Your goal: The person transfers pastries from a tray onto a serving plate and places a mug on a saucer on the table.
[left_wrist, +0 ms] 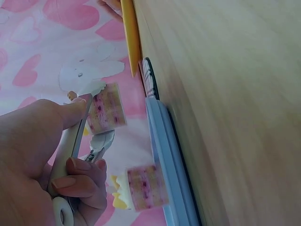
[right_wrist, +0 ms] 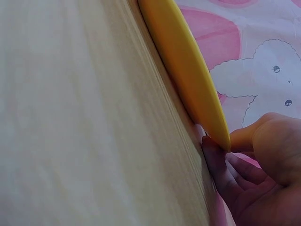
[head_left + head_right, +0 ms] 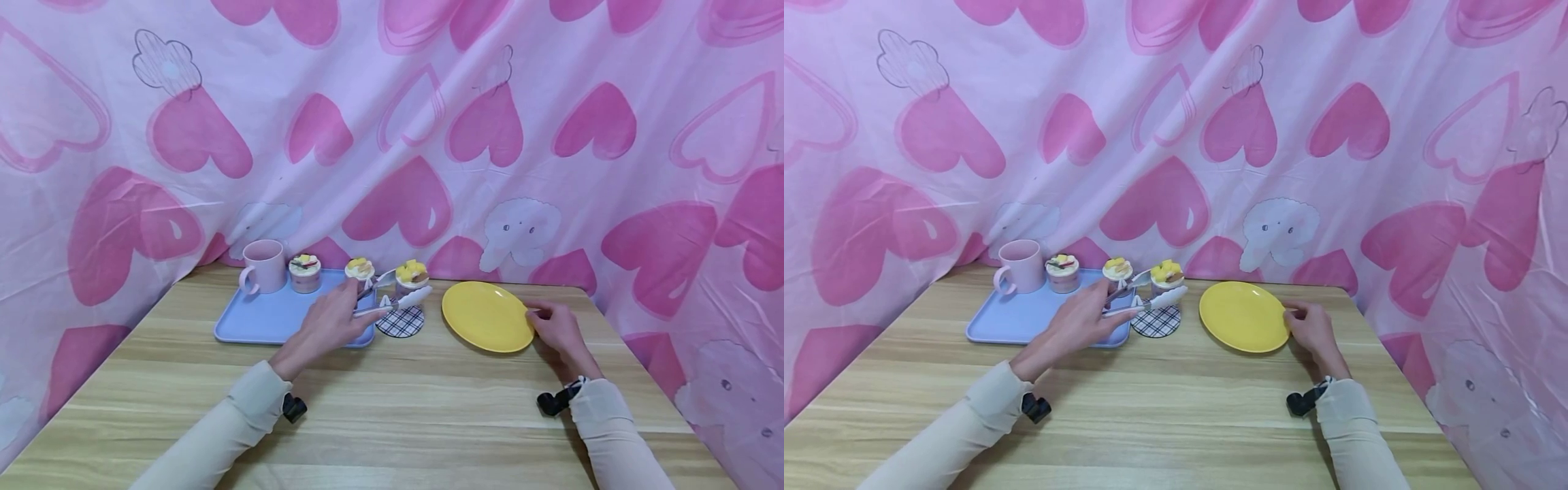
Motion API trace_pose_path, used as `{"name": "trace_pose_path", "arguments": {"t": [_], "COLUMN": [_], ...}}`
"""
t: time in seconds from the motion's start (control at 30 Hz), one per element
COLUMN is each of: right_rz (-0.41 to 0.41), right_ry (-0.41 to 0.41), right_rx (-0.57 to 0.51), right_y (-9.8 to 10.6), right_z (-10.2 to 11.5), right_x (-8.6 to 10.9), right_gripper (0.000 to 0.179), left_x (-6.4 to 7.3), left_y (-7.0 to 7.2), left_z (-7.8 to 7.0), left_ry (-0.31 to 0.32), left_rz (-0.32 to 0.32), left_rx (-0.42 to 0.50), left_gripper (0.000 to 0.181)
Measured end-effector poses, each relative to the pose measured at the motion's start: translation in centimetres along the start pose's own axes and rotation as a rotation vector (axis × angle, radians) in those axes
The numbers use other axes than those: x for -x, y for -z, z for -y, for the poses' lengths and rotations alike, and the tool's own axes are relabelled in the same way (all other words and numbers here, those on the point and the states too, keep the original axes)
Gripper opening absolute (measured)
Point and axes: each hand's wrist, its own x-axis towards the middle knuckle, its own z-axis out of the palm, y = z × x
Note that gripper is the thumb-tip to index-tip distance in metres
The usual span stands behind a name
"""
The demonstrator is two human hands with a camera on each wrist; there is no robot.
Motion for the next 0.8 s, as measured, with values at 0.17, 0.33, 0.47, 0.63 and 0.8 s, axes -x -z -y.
{"name": "trace_pose_path", "arguments": {"t": [0.17, 0.33, 0.47, 0.63, 0.8], "right_rz": [0.002, -0.011, -0.019, -0.012, -0.015], "right_ry": [-0.001, 0.012, 0.024, 0.010, 0.016], "right_rx": [0.003, 0.014, 0.019, 0.008, 0.010], "right_y": [0.2, 0.1, 0.0, 0.0, -0.1], "right_z": [-0.2, -0.3, -0.3, -0.3, -0.4], "right_x": [-0.1, -0.3, -0.3, -0.3, -0.4], "right_gripper": [0.038, 0.037, 0.037, 0.037, 0.037], "left_x": [-0.4, -0.7, -1.1, -1.3, -1.7], "left_y": [-0.3, -0.8, -1.5, -2.1, -2.6], "left_z": [-0.6, -1.0, -1.2, -1.7, -2.3], "left_ry": [0.022, 0.040, 0.039, 0.019, 0.022], "left_rz": [0.022, 0.051, 0.052, 0.062, 0.078], "left_rx": [0.012, 0.030, 0.033, 0.043, 0.070], "left_gripper": [0.079, 0.085, 0.072, 0.065, 0.066]}}
